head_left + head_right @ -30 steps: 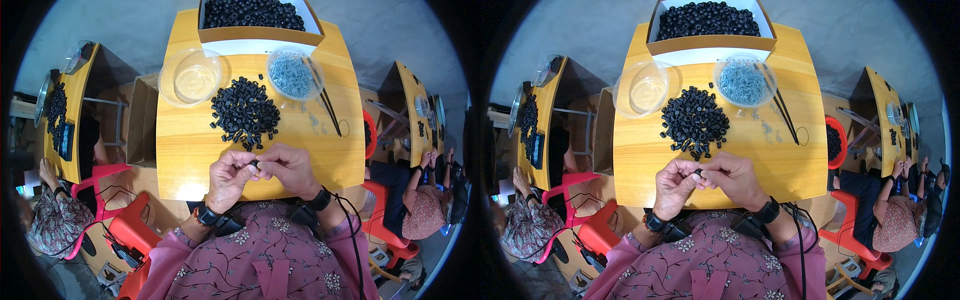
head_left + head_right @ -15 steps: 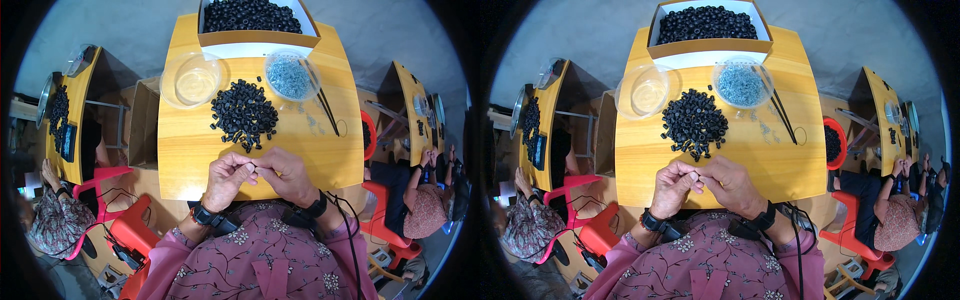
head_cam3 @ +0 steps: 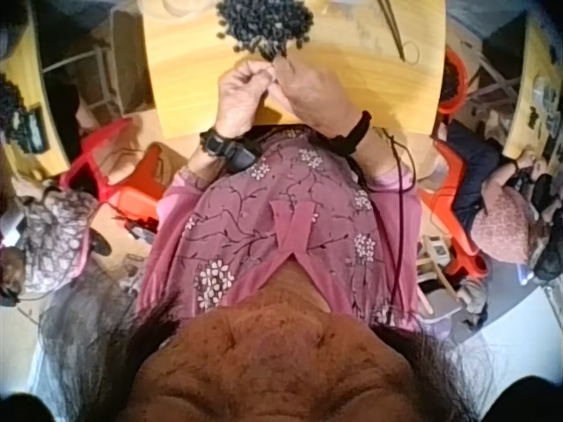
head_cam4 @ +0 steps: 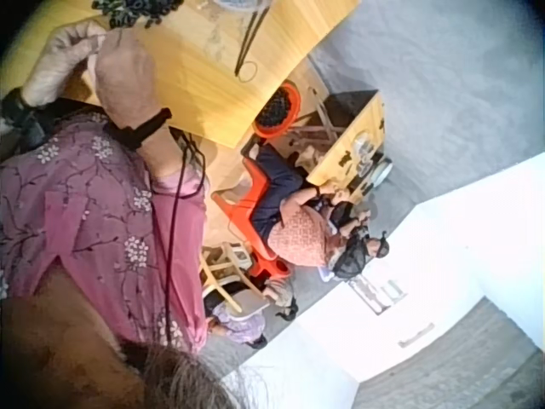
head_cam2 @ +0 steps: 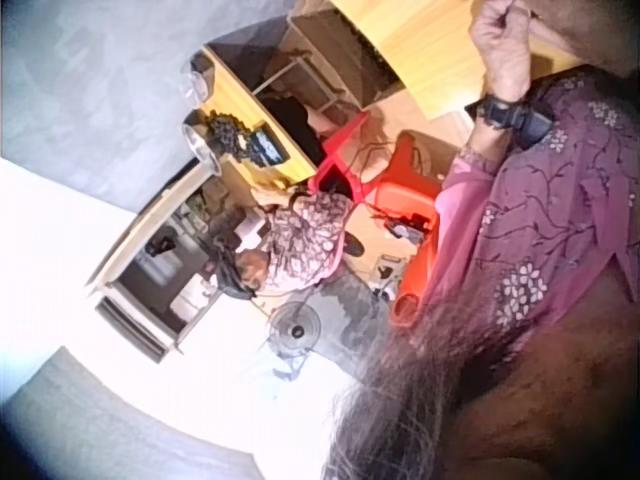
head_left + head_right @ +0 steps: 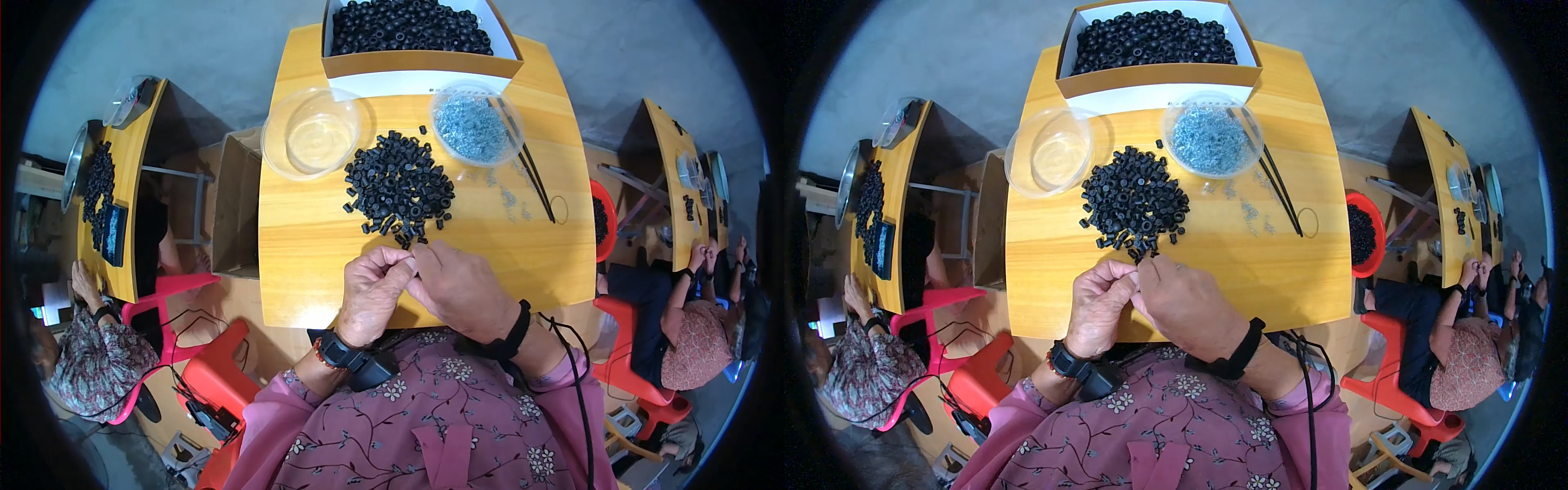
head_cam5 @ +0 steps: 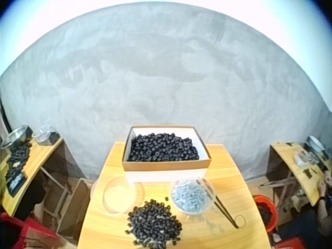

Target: Assembling small black plastic components by hand at a workstation.

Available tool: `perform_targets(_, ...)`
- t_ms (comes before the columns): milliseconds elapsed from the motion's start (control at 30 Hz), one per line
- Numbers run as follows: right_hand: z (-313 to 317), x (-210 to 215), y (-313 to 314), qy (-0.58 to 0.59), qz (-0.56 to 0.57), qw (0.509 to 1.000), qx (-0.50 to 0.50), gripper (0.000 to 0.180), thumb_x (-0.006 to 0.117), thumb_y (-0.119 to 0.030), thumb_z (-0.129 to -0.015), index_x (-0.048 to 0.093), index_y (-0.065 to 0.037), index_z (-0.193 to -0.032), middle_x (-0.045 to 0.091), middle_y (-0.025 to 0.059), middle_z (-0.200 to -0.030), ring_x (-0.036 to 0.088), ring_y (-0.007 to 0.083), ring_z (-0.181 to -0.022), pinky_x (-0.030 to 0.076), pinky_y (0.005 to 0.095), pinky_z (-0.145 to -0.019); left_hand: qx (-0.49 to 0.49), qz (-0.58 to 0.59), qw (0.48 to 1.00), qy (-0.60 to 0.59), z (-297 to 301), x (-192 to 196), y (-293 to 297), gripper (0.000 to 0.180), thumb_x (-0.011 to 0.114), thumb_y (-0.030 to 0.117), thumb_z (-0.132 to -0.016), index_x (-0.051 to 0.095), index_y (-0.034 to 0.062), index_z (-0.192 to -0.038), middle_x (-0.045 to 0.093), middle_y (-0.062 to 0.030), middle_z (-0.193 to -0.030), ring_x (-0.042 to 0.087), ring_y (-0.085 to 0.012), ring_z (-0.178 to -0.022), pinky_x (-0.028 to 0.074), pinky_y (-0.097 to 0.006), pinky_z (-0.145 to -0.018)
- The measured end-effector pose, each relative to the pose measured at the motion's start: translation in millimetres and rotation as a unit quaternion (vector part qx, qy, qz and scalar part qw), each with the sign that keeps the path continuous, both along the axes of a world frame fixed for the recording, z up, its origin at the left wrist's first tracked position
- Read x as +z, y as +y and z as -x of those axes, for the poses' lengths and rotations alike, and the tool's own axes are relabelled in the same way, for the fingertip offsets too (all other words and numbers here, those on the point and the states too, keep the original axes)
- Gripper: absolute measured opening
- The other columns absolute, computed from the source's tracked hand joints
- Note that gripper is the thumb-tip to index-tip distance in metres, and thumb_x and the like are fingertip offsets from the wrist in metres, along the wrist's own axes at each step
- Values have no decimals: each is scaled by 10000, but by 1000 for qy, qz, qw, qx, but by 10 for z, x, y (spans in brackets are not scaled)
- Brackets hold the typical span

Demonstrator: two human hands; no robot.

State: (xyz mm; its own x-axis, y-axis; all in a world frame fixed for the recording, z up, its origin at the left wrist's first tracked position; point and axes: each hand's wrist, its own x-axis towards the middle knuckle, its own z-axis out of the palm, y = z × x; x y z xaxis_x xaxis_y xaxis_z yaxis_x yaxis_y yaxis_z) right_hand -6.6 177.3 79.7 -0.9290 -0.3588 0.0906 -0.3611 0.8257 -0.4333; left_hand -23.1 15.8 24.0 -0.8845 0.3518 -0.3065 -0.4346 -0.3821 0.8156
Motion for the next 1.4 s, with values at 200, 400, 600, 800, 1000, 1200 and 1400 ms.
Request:
perform_targets(200,-15,-85,6,32,-22,999,-4,285,698,-230,-883,557,-22,-1019,565,106,-817,643,262,-670,514,363,-553,3,29,999,20,-17,-32,8,77,606,22,-984,625,-42,-1022,690,-74,-875,650,-113,-779,521,-249,-724)
perform_targets(400,-18,-197,40,81,16,996,-18,410,725,-241,-866,581,15,-1152,587,109,-860,654,251,-694,516,349,-567,76,-3,997,32,6,103,90,103,593,35,-986,593,-28,-1068,675,-87,-860,645,-146,-781,538,-294,-741)
perform_targets(600,-8,-195,87,93,38,995,0,455,713,-238,-877,579,30,-1219,580,110,-884,649,248,-701,515,342,-577,-42,41,997,57,-25,-58,-85,103,602,20,-972,604,-41,-1054,704,-115,-902,666,-156,-819,537,-291,-772)
perform_targets(800,-7,-187,96,98,24,995,14,491,716,-226,-869,562,41,-1251,578,113,-887,645,248,-701,514,338,-575,-22,69,994,81,-12,77,-42,50,602,-20,-952,628,-44,-987,704,-96,-895,663,-127,-779,525,-265,-763)
perform_targets(1000,7,-176,110,80,18,996,43,399,701,-206,-872,558,23,-1166,552,101,-842,637,246,-686,505,348,-550,-15,83,991,105,-10,162,-6,62,632,-65,-920,633,-24,-966,661,-16,-835,637,-73,-794,508,-224,-709)
perform_targets(1200,-10,-149,150,43,18,998,51,363,693,-218,-885,549,6,-1131,548,114,-828,634,271,-688,507,367,-554,-37,69,993,84,4,131,-3,50,608,-53,-935,634,-26,-969,675,-48,-858,663,-102,-786,535,-243,-717)
perform_targets(1400,-11,-168,115,-8,140,990,11,472,727,-266,-883,540,7,-1218,616,139,-922,663,309,-752,523,395,-598,58,35,996,55,77,67,-144,93,599,100,-985,642,19,-976,702,-107,-869,670,-163,-700,575,-308,-684)
